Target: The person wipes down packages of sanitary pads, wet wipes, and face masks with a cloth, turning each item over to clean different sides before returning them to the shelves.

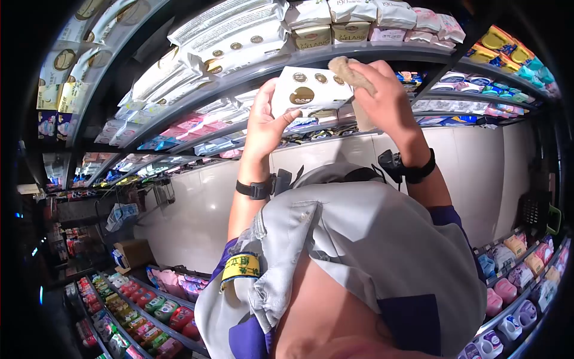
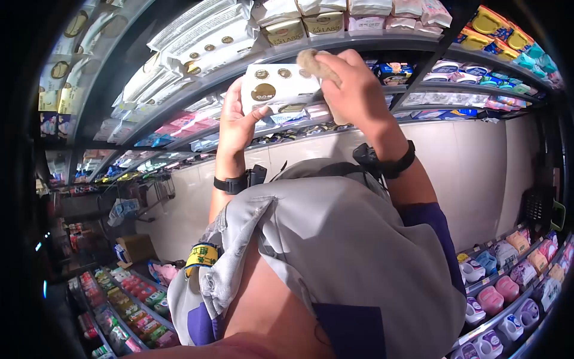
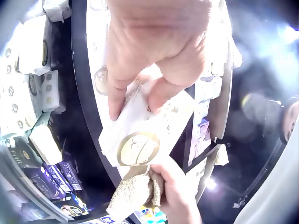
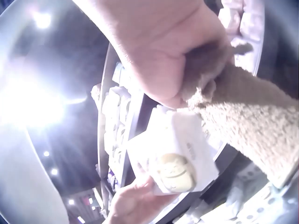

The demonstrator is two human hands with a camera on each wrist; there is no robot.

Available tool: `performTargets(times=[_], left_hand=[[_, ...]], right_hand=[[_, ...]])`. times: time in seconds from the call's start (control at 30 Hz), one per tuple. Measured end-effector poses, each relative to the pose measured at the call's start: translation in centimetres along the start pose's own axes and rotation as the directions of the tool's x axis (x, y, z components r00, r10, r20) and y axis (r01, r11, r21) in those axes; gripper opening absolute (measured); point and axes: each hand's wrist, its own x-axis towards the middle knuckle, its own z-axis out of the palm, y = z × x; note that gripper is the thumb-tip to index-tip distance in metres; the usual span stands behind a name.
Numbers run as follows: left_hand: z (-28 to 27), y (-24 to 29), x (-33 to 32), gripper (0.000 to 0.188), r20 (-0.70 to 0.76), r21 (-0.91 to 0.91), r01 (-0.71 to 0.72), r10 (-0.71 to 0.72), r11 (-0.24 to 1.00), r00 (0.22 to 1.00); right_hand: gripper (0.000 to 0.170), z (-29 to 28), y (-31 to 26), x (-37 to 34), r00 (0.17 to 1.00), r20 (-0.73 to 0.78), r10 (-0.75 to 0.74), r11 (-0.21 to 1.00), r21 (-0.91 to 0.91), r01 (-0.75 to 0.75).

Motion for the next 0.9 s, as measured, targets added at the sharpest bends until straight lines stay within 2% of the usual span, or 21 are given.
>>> performTargets(times=[0.07,0.1,0.13,0.2,0.27,0.33,0.4,0.5,0.57,0.63,0.67,0.73,0.8,0.9], left_hand=[[-0.2,-0.2,0.0,0.065,0.000,-0.025,-0.020,0.020,0.999,1.000],[-0.1,0.3,0.1,0.064,0.023,0.121,-0.059,0.057,0.991,0.998],[0.0,0.6,0.2,0.064,0.016,0.119,-0.056,0.055,0.991,0.998],[0.3,0.7,0.4,0.063,0.043,0.299,-0.070,0.060,0.952,0.997],[1.0,1.0,0.6,0.062,0.061,0.316,-0.069,0.052,0.946,0.997],[1.7,1.5,0.6,0.062,0.080,0.237,-0.115,0.098,0.965,0.992],[1.5,1.4,0.7,0.063,0.077,0.215,-0.123,0.109,0.969,0.991],[0.5,0.6,0.5,0.064,0.033,0.166,-0.028,0.023,0.986,0.999],[0.3,0.2,0.5,0.064,0.015,0.084,-0.031,0.030,0.996,0.999],[0.7,0.4,0.7,0.064,-0.020,-0.044,0.005,-0.006,0.999,1.000],[0.8,0.7,0.7,0.062,-0.035,-0.093,0.058,-0.061,0.994,0.998],[0.9,0.8,0.9,0.059,-0.043,-0.123,0.099,-0.105,0.987,0.993],[1.4,1.0,0.9,0.052,-0.074,-0.241,0.157,-0.179,0.958,0.981],[1.5,1.3,0.7,0.050,-0.052,-0.326,0.210,-0.239,0.922,0.970]], right_hand=[[0.042,-0.9,1.0,-0.1,1.000,-0.013,0.003,0.997,-0.076,-0.004],[0.043,-1.6,-0.3,0.1,0.999,-0.012,0.049,0.994,-0.097,-0.050],[0.042,-1.7,-0.9,0.3,0.999,-0.041,0.036,0.997,-0.074,-0.039],[0.042,-1.5,-3.1,0.8,0.996,-0.068,-0.063,0.998,-0.023,0.062],[0.046,-0.5,-4.6,0.9,0.982,-0.021,-0.189,0.967,0.171,0.190],[0.048,0.2,-5.6,0.8,0.949,0.020,-0.315,0.946,0.095,0.311],[0.046,0.8,-4.8,0.8,0.944,-0.030,-0.329,0.942,0.065,0.331],[0.038,0.4,-2.3,0.6,0.998,0.039,-0.057,0.992,0.116,0.052],[0.039,0.1,0.3,0.4,1.000,0.027,-0.009,1.000,-0.012,0.010],[0.043,-0.4,-0.3,0.5,0.999,-0.050,0.007,0.997,-0.079,-0.011],[0.043,-0.5,-1.0,0.6,0.999,-0.043,0.003,0.997,-0.081,-0.006],[0.044,0.0,-3.1,0.7,0.982,-0.175,-0.073,0.997,-0.019,0.071],[0.048,1.1,-4.4,0.5,0.965,-0.154,-0.211,0.977,0.002,0.213],[0.052,3.1,-5.4,-0.3,0.946,-0.015,-0.323,0.946,-0.009,0.323]])
